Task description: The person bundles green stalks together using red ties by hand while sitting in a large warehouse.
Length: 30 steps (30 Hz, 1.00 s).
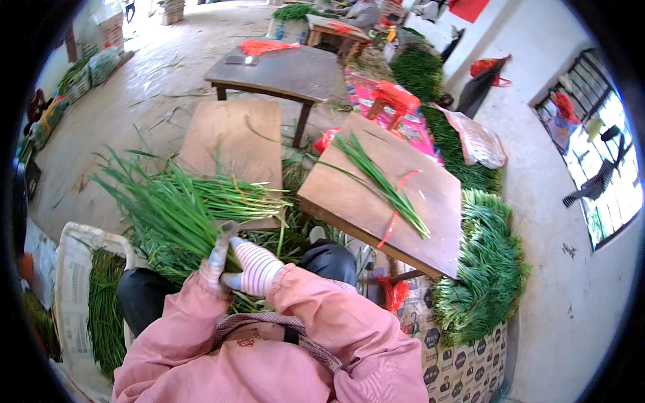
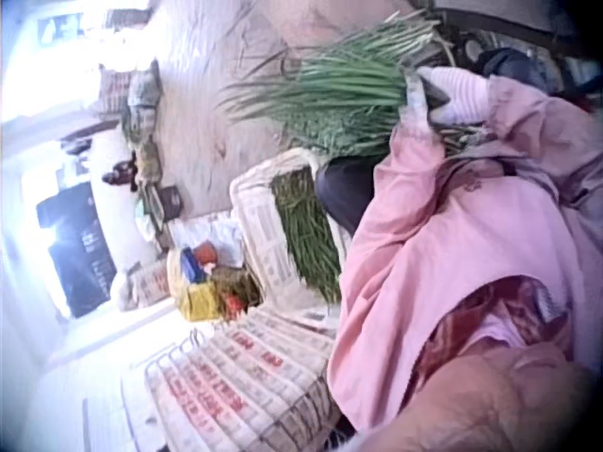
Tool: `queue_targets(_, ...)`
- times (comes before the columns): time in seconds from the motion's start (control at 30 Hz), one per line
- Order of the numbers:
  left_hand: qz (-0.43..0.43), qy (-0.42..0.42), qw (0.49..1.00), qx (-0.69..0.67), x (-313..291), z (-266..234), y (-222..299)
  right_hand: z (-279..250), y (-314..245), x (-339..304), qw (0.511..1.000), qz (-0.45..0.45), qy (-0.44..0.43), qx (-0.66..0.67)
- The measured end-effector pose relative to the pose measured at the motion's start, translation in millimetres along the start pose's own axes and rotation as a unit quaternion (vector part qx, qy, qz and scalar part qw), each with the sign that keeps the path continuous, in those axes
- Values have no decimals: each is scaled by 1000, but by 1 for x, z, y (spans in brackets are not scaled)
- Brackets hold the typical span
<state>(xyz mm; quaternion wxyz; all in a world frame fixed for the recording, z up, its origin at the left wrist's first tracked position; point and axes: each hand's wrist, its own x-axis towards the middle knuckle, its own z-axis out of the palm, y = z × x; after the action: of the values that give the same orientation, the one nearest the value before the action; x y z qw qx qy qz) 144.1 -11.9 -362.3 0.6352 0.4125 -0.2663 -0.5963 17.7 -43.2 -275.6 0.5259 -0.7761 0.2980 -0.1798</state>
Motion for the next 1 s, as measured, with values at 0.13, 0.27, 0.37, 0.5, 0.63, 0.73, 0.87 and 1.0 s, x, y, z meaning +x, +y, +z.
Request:
queue_targets(0.13, 56, 0, 998, 5, -3, 10, -13, 7, 11, -22, 994, 26, 54, -92)
queue_targets(0.27, 21, -114, 988, -98, -19, 62, 39, -29, -16, -63, 983, 114, -18, -143)
queue_targets(0.37, -118, -107, 963, -219, 7, 87, 43, -75, 9, -109, 981, 88, 42, -170)
queue_targets(0.5, -60, -95, 947, -300, 72, 145, 39, -160, 57, -136, 987, 41, 134, -84)
queue_targets(0.63, -100, -20, 940, -324, 161, 224, 61, -289, 72, -159, 945, 103, 234, -203)
queue_targets(0.73, -102, -2, 950, -295, 213, 244, 84, -349, 80, -181, 936, 190, 253, -154)
queue_targets(0.87, 48, 86, 971, -216, 269, 157, 98, -385, 192, -214, 903, 267, 233, -244)
queue_targets(1.0, 96, 179, 979, 6, 230, 64, 106, -365, 197, -222, 841, 403, 202, -298)
